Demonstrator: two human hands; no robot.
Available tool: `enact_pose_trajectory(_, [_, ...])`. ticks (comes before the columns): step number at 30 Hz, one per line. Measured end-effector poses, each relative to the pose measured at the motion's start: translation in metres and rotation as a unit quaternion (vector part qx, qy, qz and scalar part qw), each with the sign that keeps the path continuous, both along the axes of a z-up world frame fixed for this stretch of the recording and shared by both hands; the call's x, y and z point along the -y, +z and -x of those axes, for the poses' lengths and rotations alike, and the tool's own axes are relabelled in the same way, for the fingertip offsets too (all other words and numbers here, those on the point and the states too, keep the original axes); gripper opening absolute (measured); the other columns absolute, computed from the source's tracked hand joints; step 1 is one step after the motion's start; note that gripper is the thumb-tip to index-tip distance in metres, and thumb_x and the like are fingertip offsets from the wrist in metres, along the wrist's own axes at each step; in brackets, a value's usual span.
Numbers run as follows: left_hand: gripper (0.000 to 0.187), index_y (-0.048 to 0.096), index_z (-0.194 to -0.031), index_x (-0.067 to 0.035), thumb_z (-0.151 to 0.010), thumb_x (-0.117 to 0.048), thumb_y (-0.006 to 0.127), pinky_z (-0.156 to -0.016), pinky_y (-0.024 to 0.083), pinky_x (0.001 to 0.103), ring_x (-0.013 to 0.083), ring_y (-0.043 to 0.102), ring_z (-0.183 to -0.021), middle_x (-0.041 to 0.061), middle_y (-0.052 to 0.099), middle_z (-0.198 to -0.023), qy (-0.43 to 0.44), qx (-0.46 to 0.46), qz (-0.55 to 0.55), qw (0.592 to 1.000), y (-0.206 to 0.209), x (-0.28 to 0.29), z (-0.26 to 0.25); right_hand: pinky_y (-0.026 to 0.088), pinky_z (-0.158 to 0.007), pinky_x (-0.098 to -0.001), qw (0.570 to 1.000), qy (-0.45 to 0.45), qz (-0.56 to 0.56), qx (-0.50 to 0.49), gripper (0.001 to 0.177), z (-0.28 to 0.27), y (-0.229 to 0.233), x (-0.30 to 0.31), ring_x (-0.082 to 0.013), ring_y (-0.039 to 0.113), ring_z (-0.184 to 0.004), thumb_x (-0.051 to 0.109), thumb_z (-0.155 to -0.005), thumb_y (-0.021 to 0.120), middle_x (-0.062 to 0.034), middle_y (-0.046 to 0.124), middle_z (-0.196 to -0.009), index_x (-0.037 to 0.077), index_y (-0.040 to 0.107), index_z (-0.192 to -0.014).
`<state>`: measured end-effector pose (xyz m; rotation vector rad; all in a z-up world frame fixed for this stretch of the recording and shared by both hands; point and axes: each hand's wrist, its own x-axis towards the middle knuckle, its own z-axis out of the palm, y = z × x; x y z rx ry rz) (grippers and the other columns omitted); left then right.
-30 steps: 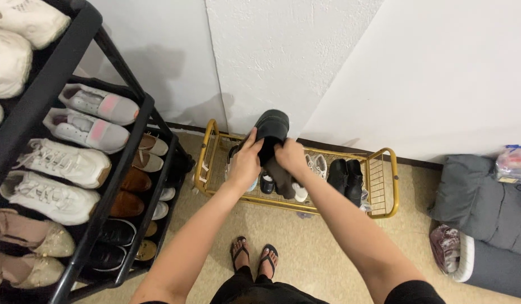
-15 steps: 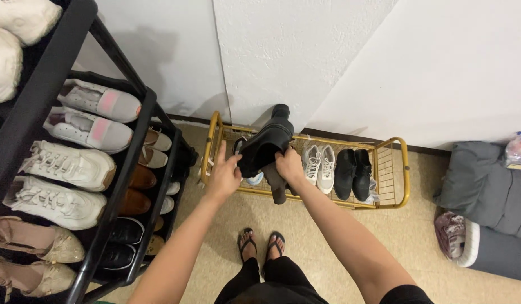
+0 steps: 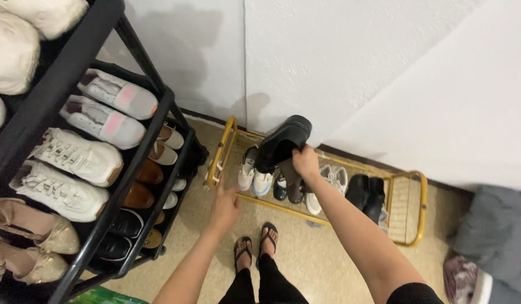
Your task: Cleaning and organizing shoes on a rack.
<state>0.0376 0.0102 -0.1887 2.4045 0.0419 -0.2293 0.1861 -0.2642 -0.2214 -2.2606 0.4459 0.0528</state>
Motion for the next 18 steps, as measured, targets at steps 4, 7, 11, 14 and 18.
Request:
enact_pose_trajectory(4, [0.043,0.06,-0.137,-0.009,-0.095,-0.007,0.059,-0.111,0.045,0.041,0.039,0.032,-0.15,0.018,0.008,-0.168,0.035,-0.07,-0.036,0.996,0.004,0.014,-0.005,0.05,-0.094,-0.0544,0.999,0.03,0.026,0.03,0.043,-0.05,-0.043,0.02,-0.0534,0.063,-0.107,0.028,-0.089,0.064,-0.0387,0.067,-0.105,-0.01,0.067,-0.107])
enact_pose_trajectory(7, [0.054,0.054,-0.147,-0.015,-0.094,-0.006,0.056,-0.109,0.047,0.04,0.0369,0.026,-0.151,0.009,0.002,-0.172,0.083,-0.167,0.025,0.982,-0.005,0.022,-0.001,0.05,-0.094,-0.0547,0.997,0.037,0.06,0.024,0.042,-0.085,-0.063,0.022,-0.0531,0.064,-0.106,0.028,-0.09,0.063,-0.0381,0.068,-0.104,-0.01,0.066,-0.107])
enact_pose_trajectory(11, [0.046,0.06,-0.135,-0.006,-0.09,-0.004,0.06,-0.114,0.041,0.043,0.0413,0.034,-0.147,0.02,0.022,-0.166,0.04,-0.074,-0.011,0.996,-0.05,0.029,0.006,0.051,-0.092,-0.0547,0.999,0.027,0.041,0.013,0.042,-0.102,-0.064,0.019,-0.0542,0.063,-0.105,0.027,-0.088,0.064,-0.0375,0.068,-0.105,-0.009,0.065,-0.109])
enact_pose_trajectory(14, [0.044,0.061,-0.133,-0.004,-0.088,-0.006,0.062,-0.114,0.039,0.045,0.0433,0.033,-0.146,0.025,0.026,-0.162,0.03,-0.063,-0.027,0.997,-0.067,0.032,0.004,0.051,-0.092,-0.0553,0.999,0.024,0.046,0.006,0.041,-0.115,-0.083,0.018,-0.0542,0.063,-0.106,0.026,-0.089,0.064,-0.037,0.067,-0.105,-0.008,0.065,-0.111])
enact_pose_trajectory(18, [0.041,0.063,-0.129,-0.005,-0.088,-0.007,0.061,-0.116,0.039,0.043,0.0406,0.036,-0.146,0.024,0.032,-0.161,0.032,-0.075,-0.013,0.997,-0.077,0.034,-0.01,0.049,-0.094,-0.0554,0.999,0.014,0.05,0.0,0.041,-0.124,-0.102,0.02,-0.0543,0.061,-0.109,0.026,-0.088,0.065,-0.0369,0.067,-0.108,-0.006,0.065,-0.114])
